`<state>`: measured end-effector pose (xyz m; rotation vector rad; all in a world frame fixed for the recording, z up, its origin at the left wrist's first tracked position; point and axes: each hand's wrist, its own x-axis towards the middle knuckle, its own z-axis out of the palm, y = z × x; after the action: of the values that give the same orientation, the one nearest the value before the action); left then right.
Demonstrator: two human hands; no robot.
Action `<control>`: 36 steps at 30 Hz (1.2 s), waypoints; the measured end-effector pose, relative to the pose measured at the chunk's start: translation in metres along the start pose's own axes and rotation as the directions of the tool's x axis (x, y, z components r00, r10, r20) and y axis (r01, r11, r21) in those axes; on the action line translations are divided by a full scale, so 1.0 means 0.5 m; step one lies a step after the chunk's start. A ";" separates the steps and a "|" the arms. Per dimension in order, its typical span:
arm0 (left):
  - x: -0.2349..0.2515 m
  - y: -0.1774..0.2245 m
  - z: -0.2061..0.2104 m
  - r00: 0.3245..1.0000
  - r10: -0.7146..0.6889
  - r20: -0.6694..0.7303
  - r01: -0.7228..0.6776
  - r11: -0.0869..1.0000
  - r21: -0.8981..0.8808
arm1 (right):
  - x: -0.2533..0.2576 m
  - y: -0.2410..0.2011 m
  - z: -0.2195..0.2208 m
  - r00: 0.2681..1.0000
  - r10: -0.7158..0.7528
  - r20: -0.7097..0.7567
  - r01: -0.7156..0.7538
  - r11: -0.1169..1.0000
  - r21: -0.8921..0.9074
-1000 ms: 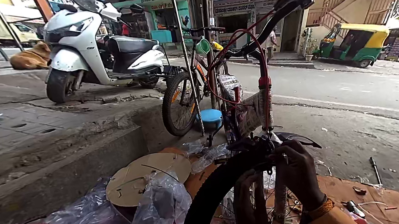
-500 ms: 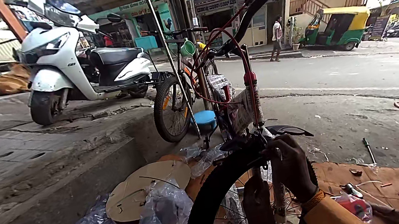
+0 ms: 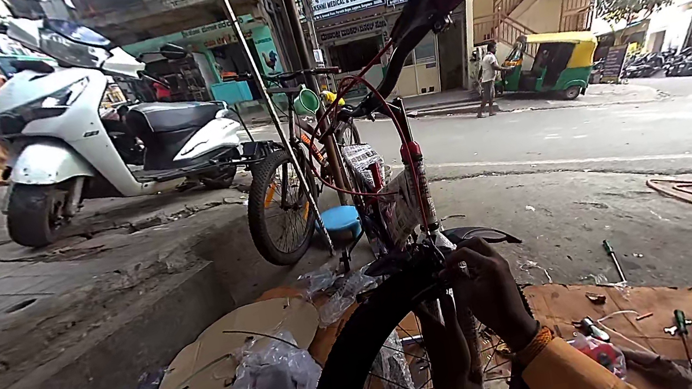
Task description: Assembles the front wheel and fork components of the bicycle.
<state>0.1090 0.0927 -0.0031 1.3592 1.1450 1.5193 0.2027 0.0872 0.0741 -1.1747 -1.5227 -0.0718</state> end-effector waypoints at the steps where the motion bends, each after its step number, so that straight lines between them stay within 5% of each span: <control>1: 0.015 -0.006 0.000 1.000 0.021 0.012 -0.021 1.000 0.011 | 0.000 -0.002 0.000 1.000 0.002 0.000 -0.002 1.000 -0.003; 10: 0.057 -0.025 0.000 0.998 -0.025 0.063 0.045 0.944 -0.326 | -0.001 -0.004 -0.001 1.000 0.026 -0.007 -0.026 1.000 -0.010; 23: 0.041 -0.018 -0.020 1.000 0.004 0.012 0.000 0.945 -0.328 | 0.012 -0.059 0.034 0.985 0.114 -0.133 -0.137 0.973 -0.187; 30: 0.044 -0.028 -0.029 0.999 -0.017 0.034 0.026 0.960 -0.280 | 0.035 -0.083 -0.001 0.883 0.464 0.072 -0.455 0.883 -0.113; 36: 0.043 -0.038 -0.026 0.999 0.011 0.033 0.000 0.954 -0.299 | 0.016 -0.061 0.009 0.921 0.391 -0.001 -0.390 0.918 -0.073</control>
<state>0.0930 0.1168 -0.0152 1.1774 0.8483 1.5929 0.1801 0.0797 0.0949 -1.5205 -1.2784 0.1515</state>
